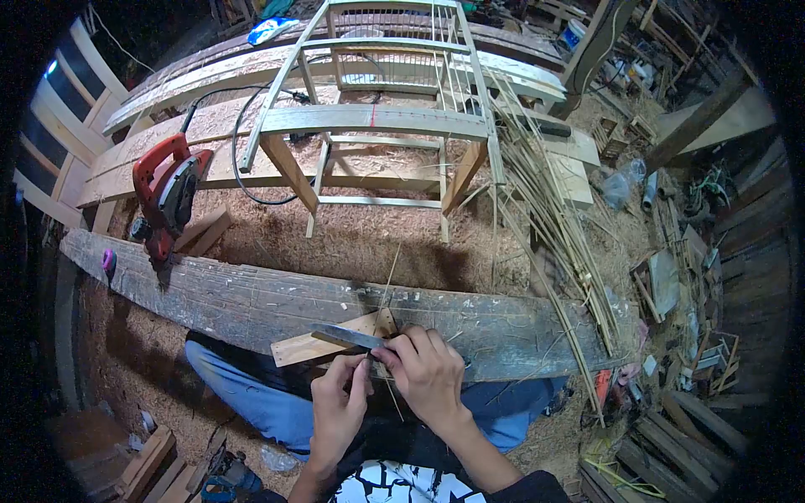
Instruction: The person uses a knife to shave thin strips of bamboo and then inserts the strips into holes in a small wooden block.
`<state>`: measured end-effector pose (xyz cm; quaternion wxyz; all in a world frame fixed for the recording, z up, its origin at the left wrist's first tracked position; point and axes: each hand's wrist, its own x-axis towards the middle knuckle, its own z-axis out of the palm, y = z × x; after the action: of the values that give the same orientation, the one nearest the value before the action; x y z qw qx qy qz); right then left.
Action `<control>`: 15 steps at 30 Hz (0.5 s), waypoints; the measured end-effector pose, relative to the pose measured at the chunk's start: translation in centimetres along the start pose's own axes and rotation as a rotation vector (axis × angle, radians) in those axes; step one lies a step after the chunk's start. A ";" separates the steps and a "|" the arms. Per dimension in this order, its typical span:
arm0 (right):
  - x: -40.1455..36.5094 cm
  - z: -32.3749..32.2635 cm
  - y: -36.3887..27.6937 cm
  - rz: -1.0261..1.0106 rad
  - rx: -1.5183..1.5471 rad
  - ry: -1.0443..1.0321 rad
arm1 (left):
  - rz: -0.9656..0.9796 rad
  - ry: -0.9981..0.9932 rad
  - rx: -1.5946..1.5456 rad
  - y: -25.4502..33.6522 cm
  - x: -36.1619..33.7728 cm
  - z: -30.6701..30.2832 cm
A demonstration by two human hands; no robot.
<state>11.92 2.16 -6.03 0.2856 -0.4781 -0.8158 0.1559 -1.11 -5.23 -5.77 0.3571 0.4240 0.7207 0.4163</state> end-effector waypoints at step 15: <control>0.2 -0.3 0.1 -0.020 0.037 -0.023 | 0.008 0.002 0.007 -0.3 0.0 0.1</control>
<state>12.11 2.38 -5.80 0.2863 -0.4628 -0.8208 0.1737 -1.16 -5.26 -6.09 0.3532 0.4277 0.7207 0.4158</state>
